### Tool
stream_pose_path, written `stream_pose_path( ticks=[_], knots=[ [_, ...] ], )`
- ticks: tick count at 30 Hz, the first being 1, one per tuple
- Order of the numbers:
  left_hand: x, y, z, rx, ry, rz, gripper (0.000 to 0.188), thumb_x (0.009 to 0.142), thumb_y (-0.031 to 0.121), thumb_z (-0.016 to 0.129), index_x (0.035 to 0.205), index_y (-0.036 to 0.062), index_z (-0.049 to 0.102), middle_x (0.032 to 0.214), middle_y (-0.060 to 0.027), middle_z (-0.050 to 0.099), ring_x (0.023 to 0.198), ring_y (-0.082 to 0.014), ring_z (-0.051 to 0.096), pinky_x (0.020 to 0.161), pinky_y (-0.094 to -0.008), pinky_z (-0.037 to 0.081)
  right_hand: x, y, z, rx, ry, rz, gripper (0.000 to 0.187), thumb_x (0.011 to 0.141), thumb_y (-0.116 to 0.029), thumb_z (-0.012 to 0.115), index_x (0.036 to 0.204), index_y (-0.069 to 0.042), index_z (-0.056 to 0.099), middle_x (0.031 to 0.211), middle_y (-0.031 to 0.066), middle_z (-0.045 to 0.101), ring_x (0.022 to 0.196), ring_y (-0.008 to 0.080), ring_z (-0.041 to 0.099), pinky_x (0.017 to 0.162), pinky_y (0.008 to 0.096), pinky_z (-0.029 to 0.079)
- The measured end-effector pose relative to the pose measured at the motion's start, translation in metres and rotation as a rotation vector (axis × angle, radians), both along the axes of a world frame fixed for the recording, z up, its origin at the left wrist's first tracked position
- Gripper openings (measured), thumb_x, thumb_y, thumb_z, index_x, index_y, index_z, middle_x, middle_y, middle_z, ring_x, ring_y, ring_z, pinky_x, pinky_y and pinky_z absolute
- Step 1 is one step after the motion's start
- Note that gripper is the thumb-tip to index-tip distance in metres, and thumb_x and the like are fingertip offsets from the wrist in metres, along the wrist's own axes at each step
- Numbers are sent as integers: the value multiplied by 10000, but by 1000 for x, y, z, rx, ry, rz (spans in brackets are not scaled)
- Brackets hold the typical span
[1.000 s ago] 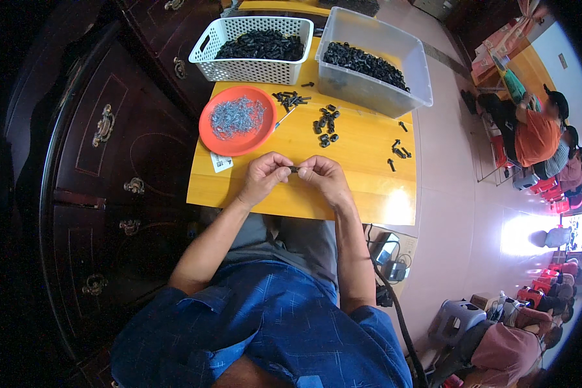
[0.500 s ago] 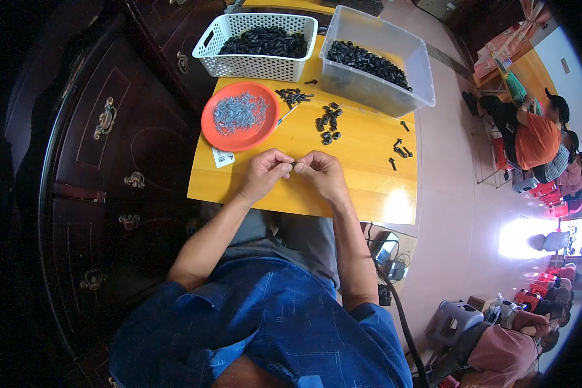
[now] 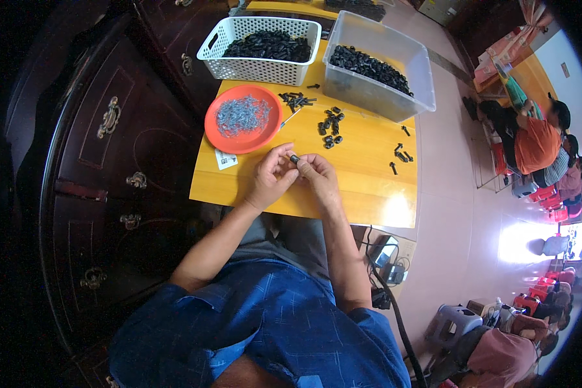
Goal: The person assembles small black plastic components by manually inserting metal pins into them.
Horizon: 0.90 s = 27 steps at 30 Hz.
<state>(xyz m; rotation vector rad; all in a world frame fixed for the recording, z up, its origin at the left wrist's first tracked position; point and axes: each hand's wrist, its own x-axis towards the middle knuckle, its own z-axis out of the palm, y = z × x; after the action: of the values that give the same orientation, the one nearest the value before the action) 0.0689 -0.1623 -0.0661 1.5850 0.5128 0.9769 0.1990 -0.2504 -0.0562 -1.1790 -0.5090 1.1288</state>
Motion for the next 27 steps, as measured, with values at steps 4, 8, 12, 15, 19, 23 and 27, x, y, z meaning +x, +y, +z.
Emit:
stream_pose_path(
  ticks=[4,8,12,15,19,23,27],
  knots=[
    [-1,1,1,285,136,90,430,819,-2,709,1240,35,630,1072,-143,676,863,-274,699,766,-361,571,-6,1,-15,49,47,-16,109,1038,-165,610,1084,-74,649,982,11,699,889,106,651,821,268,527],
    [-1,-1,3,324,177,81,371,836,28,698,1200,24,628,1046,-157,680,872,-317,693,768,-409,561,-1,-4,-24,59,87,4,197,1065,-236,563,1099,-64,652,1019,31,704,906,131,663,851,301,541],
    [-3,0,4,395,193,125,293,886,70,690,1167,21,625,988,-146,691,866,-308,704,745,-406,556,-8,-6,4,65,188,18,397,1100,-375,450,1141,-33,647,1037,74,717,944,186,693,887,344,557],
    [-3,1,1,203,145,34,230,928,97,674,1137,18,619,964,-139,700,853,-302,714,733,-402,558,0,-9,-7,52,245,-41,434,1103,-411,423,1149,-41,644,1059,102,720,915,184,682,870,333,553],
    [-3,-1,3,174,152,-2,197,953,113,661,1118,16,615,944,-133,706,840,-293,718,722,-399,560,5,-11,-7,50,229,-81,422,1103,-406,432,1173,-42,635,1062,100,717,922,181,678,855,338,557],
    [-1,0,3,171,131,-12,225,944,75,670,1153,2,626,961,-131,711,803,-250,726,723,-362,573,10,-10,-8,44,169,-32,412,1104,-394,438,1156,-41,643,1051,85,711,931,172,671,856,330,553],
    [-5,1,8,249,192,9,256,918,82,688,1157,21,620,1012,-147,700,909,-311,705,770,-398,563,5,-6,5,-49,27,18,339,1092,-335,507,1119,-38,668,992,34,689,888,124,637,843,286,523]
  ],
)
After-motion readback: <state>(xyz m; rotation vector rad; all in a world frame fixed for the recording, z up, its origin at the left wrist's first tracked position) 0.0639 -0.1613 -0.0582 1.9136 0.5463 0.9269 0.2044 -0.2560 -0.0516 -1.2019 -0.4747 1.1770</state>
